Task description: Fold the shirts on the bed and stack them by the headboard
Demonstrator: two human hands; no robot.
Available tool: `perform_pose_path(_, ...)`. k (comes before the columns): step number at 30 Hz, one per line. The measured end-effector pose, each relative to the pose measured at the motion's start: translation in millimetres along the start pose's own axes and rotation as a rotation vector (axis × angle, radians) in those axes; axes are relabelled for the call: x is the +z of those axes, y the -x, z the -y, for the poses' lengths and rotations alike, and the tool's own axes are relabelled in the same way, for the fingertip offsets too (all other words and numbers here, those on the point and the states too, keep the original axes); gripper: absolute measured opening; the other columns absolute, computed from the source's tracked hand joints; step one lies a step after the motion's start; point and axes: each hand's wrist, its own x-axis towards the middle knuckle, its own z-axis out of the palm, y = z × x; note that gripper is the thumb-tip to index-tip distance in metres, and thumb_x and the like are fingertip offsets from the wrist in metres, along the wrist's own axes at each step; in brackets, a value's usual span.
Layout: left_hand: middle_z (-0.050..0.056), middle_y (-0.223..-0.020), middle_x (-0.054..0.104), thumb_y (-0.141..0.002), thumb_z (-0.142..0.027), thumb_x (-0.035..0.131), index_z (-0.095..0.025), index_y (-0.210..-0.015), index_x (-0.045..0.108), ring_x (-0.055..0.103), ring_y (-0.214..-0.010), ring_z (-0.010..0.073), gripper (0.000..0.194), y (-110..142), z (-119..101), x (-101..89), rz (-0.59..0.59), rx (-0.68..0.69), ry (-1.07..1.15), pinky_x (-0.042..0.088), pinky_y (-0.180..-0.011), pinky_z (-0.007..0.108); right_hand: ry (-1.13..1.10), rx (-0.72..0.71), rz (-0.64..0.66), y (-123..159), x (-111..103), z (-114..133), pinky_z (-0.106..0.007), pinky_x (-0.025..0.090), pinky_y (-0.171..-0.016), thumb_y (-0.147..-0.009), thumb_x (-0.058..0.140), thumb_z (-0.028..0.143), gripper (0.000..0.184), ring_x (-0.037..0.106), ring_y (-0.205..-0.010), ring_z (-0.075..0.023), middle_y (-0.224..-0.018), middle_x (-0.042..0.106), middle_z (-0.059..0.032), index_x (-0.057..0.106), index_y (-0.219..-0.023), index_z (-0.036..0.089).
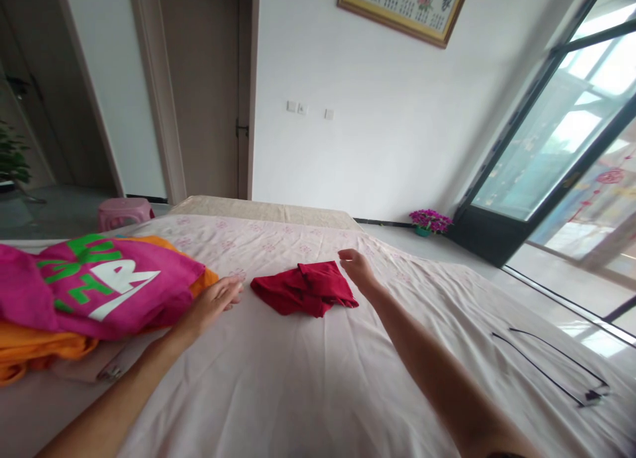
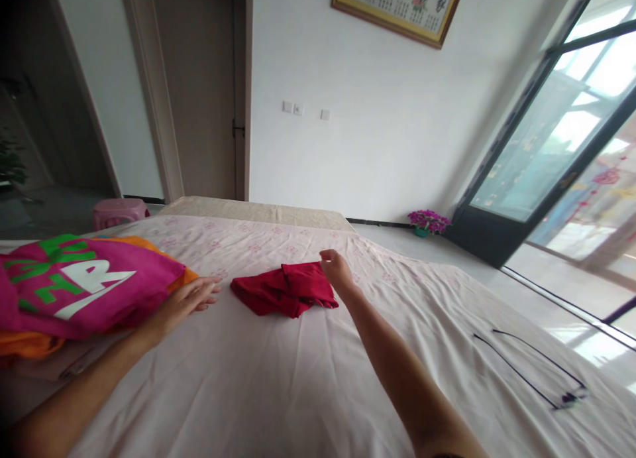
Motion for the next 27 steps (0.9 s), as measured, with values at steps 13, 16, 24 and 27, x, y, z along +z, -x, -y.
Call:
perform_pose_path(13, 0.009, -0.141, 0.052, -0.089, -0.024, 0.052, -0.028, -0.141, 0.048, 0.053, -0.129, 0.0243, 0.052, 8.3, 18.5, 55.5, -0.080, 0.460, -0.582, 0.046, -0.107, 0.043, 0.467, -0.204, 0.196, 51.5, 52.6, 9.4, -0.032, 0.042, -0.083, -0.087, 0.053, 0.025, 0.021, 0.061, -0.098, -0.0225, -0.103, 0.069, -0.0057, 0.069, -0.100, 0.023)
perform_pose_path(16, 0.010, -0.145, 0.047, -0.090, -0.023, 0.051, -0.028, -0.139, 0.051, 0.051, -0.131, 0.0249, 0.049, 6.8, 13.1, 63.1, -0.090, 0.479, -0.654, 0.047, -0.105, 0.042, 0.120, -0.166, 0.168, 57.2, 57.2, 10.8, -0.031, 0.044, -0.077, -0.085, 0.056, 0.026, 0.017, 0.062, -0.088, -0.0201, -0.093, 0.070, -0.0029, 0.069, -0.096, 0.023)
perform_pose_path(24, 0.006, -0.101, 0.070, -0.090, -0.023, 0.044, -0.022, -0.101, 0.064, 0.065, -0.097, 0.0208, 0.022, 4.7, 7.1, 46.9, -0.179, 0.491, -0.605, 0.052, -0.088, 0.036, -1.029, 0.109, 0.221, 62.1, 43.2, 56.9, -0.025, 0.049, -0.059, -0.072, 0.075, 0.041, 0.029, 0.058, -0.059, -0.0127, -0.070, 0.065, 0.0030, 0.061, -0.088, 0.022)
perform_pose_path(27, 0.007, -0.099, 0.071, -0.090, -0.031, 0.044, -0.021, -0.100, 0.064, 0.065, -0.098, 0.0237, 0.025, -0.3, 2.2, 18.5, -0.506, 0.417, -0.544, 0.049, -0.092, 0.039, -1.093, 0.071, -0.012, 40.4, 15.6, 43.7, -0.024, 0.049, -0.060, -0.068, 0.074, 0.038, 0.025, 0.059, -0.062, -0.0124, -0.071, 0.065, 0.0029, 0.059, -0.080, 0.022)
